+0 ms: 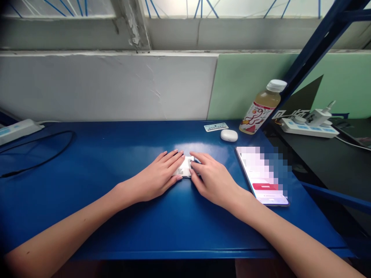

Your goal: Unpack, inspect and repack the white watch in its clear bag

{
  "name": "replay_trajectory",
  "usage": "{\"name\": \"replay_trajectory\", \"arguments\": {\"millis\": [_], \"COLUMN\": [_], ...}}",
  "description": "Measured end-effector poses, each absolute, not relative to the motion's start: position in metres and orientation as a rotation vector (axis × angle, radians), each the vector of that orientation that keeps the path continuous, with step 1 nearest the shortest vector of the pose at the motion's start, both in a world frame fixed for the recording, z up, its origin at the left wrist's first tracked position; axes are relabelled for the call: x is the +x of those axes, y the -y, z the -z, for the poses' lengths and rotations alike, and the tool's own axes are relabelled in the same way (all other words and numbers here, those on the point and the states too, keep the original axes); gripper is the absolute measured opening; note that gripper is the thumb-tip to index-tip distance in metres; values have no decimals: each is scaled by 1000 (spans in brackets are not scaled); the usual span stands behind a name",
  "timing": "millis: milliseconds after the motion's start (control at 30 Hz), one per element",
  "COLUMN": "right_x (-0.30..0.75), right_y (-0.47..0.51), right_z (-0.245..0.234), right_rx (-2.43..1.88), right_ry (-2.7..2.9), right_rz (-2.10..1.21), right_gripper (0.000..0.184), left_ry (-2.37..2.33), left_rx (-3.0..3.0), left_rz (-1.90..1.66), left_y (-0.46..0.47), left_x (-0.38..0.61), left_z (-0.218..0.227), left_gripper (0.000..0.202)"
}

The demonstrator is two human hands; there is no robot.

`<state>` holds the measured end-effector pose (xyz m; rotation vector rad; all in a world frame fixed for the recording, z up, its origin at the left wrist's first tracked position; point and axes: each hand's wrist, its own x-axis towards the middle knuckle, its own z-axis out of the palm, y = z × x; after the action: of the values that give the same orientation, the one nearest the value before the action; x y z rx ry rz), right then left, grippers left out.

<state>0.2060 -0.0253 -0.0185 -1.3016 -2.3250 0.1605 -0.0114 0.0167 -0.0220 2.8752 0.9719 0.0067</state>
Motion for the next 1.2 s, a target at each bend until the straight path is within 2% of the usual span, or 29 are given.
{"name": "replay_trajectory", "arguments": {"millis": [300, 633, 1200], "right_x": [211, 207, 207], "right_y": [20, 22, 21], "right_z": [13, 17, 20], "right_rx": [-1411, -1258, -1119], "right_ry": [2241, 2382, 2477], "right_rz": [-472, -223, -134], "right_gripper": [28, 32, 25], "left_ry": [-965, -965, -942], "left_rx": [2887, 2887, 2902], "left_rz": [7, 7, -56], "left_y": [-17, -17, -18], "left_x": [-13, -13, -14], "left_z": [20, 21, 25], "left_gripper": [58, 58, 55]}}
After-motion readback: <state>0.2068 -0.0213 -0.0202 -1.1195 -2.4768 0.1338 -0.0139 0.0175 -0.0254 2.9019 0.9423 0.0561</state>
